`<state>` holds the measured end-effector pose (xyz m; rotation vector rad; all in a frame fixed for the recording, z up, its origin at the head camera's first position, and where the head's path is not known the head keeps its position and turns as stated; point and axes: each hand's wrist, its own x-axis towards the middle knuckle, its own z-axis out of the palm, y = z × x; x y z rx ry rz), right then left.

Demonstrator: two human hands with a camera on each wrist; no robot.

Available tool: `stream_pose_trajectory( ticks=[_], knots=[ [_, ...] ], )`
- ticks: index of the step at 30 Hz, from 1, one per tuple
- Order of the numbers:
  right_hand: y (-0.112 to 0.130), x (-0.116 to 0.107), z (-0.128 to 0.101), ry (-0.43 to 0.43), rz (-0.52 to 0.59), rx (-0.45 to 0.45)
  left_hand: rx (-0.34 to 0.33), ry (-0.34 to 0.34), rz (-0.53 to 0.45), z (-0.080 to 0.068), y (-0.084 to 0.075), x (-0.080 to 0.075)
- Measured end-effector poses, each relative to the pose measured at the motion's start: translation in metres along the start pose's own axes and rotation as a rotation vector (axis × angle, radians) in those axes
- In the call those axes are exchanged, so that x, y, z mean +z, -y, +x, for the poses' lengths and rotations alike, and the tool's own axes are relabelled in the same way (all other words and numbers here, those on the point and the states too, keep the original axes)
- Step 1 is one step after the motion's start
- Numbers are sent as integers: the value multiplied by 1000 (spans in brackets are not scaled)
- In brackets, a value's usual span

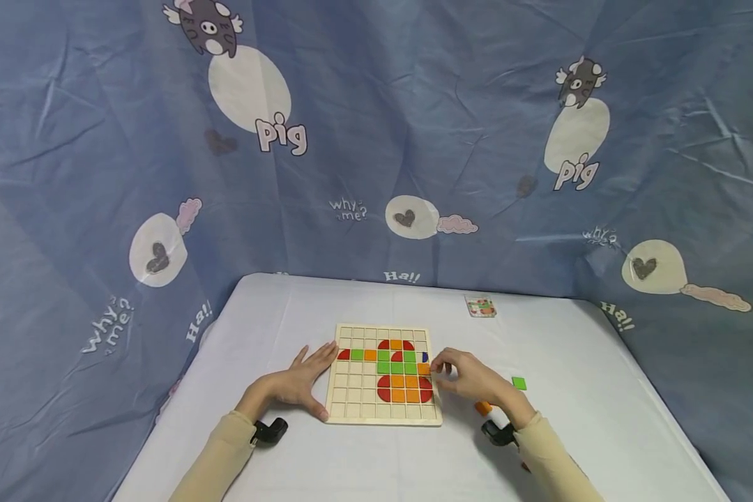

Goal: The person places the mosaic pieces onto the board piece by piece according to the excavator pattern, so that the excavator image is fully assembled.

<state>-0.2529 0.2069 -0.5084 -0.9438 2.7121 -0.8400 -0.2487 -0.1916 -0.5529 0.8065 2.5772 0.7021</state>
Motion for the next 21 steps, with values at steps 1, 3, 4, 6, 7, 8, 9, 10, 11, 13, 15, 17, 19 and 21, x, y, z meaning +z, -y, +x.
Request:
stream_pose_trajectory(
  ticks=[1,3,4,6,7,8,9,10,11,13,15,17,19,21],
  knots=[
    [-4,-3,-9,-2,-2,13,1,0,0,0,0,0],
    [-12,-6,-25,6,-20,33,2,-4,-5,-1,0,0],
    [-16,-8,-32,12,-19,38,3,-5,-4,-1,1,0],
    [-22,-10,-44,31,-16,56,4,-8,-5,-2,1,0],
    [-24,-11,-49,47,-6,73,5,-8,-7,-2,1,0],
    [-27,-12,-54,58,-1,86,7,-9,-10,-2,1,0],
    [-29,-12,-58,63,3,96,9,-10,-13,-2,1,0],
    [-30,-13,-62,66,20,110,9,-9,-13,-1,1,0],
    [-32,-13,-65,61,31,127,10,-10,-17,-1,1,0],
    [-37,-14,-72,19,39,145,15,-11,-21,0,2,1],
    [-44,-15,-79,-48,32,150,18,-13,-25,1,2,2],
    [-52,-19,-86,-110,29,178,12,-12,-30,1,2,2],
    [-61,-24,-92,-160,21,217,10,-11,-30,1,3,2],
    [-71,-28,-96,-191,25,256,6,-13,-31,1,3,2]
  ],
)
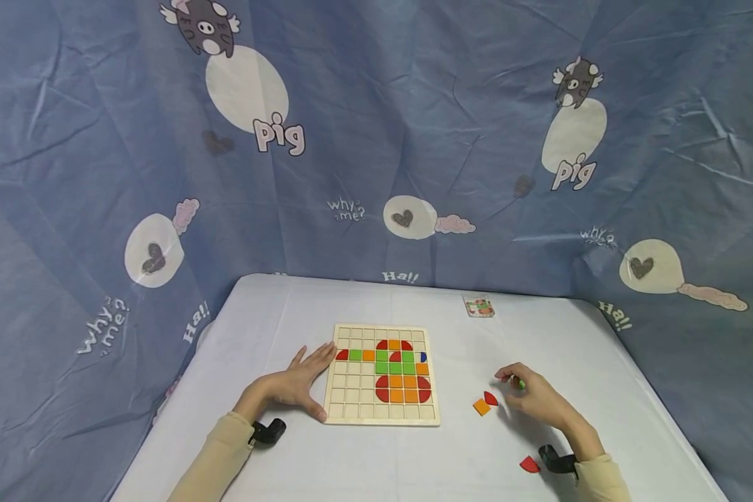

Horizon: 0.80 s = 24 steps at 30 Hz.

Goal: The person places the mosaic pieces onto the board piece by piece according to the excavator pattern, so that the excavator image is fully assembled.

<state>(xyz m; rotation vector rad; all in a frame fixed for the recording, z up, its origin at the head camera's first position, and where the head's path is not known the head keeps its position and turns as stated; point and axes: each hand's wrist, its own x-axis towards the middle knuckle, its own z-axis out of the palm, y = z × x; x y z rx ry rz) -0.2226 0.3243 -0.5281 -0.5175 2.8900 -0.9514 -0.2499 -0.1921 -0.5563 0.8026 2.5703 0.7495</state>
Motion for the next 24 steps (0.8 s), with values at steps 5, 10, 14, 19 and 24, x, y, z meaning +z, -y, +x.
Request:
stream_pose_trajectory(
  ticks=[5,10,14,19,24],
  knots=[
    [-26,-6,-5,-77,0,72,5,-1,3,0,-1,-1],
    [-46,-5,-5,-104,-28,149,12,-1,14,0,0,0],
    [-51,-6,-3,-85,-16,177,15,0,12,-1,-1,-1],
    [-50,-7,1,-74,-5,182,15,-3,-4,-1,-2,-1],
    [-43,-6,4,-62,-17,212,2,8,8,-1,-1,-1]
  ],
)
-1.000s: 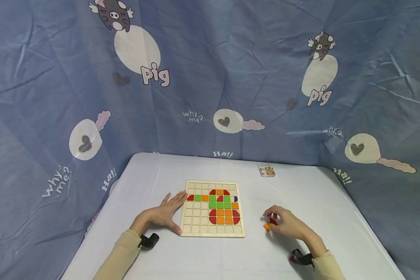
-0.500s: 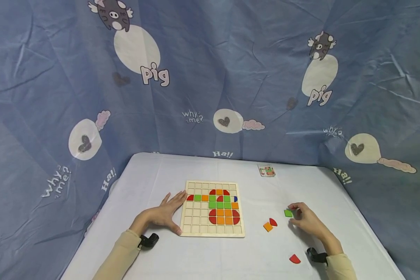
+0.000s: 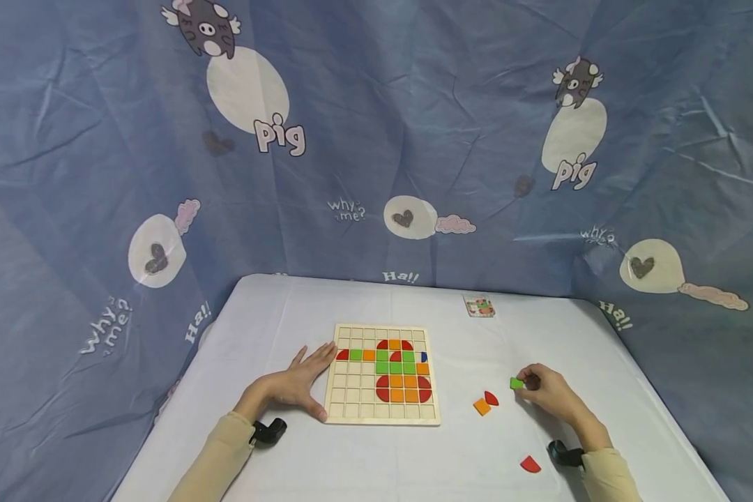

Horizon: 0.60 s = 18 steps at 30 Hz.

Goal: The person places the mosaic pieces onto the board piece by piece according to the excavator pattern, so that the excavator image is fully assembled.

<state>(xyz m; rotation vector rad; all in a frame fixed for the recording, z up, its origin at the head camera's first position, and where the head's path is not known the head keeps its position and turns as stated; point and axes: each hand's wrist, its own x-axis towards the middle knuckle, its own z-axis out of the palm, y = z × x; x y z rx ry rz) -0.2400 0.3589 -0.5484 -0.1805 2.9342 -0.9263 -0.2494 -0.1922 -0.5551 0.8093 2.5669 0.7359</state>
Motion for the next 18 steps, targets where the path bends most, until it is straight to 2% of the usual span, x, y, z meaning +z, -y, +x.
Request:
stream_pose_trajectory(
  ticks=[4,7,12,18],
  knots=[
    [12,2,5,15,11,-3,-3,3,-5,0,0,0],
    [27,6,12,31,32,-39,2,1,-9,0,0,-1],
    [67,21,26,49,51,-171,4,-3,1,-1,-1,-1],
    [130,53,43,101,42,-345,2,3,7,-3,-2,-1]
  ],
)
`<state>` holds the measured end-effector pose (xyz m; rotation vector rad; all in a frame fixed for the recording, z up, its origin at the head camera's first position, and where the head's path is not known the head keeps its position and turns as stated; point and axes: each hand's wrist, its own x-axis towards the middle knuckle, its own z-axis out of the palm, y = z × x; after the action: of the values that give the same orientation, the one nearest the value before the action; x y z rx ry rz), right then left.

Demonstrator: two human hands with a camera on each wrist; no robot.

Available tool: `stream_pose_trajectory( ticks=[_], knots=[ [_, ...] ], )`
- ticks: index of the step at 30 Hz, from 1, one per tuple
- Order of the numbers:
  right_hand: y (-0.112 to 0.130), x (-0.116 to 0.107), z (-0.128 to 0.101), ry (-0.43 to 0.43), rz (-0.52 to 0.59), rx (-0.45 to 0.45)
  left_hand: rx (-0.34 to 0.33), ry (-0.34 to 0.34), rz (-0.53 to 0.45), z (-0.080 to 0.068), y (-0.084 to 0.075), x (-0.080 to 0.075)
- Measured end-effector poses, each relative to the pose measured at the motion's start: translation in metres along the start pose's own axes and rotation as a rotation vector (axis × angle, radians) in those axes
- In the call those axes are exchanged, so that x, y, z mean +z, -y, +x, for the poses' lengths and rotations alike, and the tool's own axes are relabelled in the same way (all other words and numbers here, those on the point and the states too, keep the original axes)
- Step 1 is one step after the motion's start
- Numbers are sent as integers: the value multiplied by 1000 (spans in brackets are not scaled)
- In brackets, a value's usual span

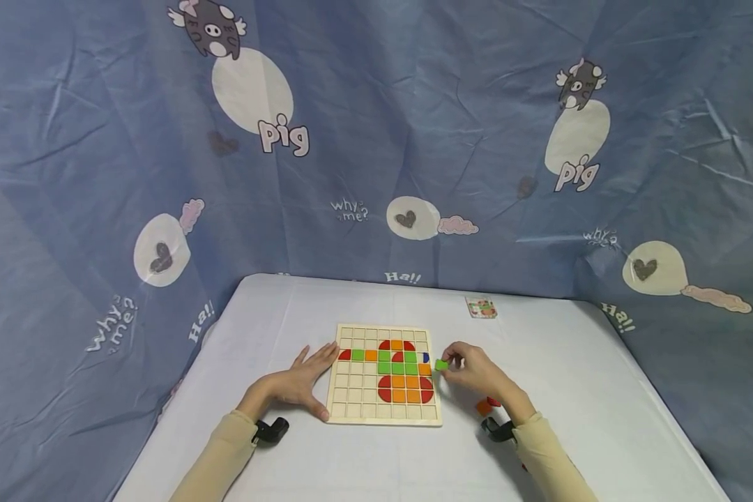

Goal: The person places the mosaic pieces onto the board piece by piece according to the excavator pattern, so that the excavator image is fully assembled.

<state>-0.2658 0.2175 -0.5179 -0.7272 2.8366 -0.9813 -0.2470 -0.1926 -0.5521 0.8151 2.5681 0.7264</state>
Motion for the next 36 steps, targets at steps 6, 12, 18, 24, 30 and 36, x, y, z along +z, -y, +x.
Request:
stream_pose_trajectory(
  ticks=[6,12,18,24,30,36],
  knots=[
    [51,37,38,95,-25,-105,-10,11,6,1,-1,0],
    [85,71,67,178,-64,-140,-14,16,45,4,1,0],
    [106,92,87,198,-108,-157,1,25,42,4,2,-3],
    [116,107,99,216,-150,-145,8,22,46,1,3,-4],
    [116,115,102,197,-122,-145,12,25,18,1,4,-2],
    [119,114,104,208,-95,-141,8,22,30,2,5,-1]
  ],
)
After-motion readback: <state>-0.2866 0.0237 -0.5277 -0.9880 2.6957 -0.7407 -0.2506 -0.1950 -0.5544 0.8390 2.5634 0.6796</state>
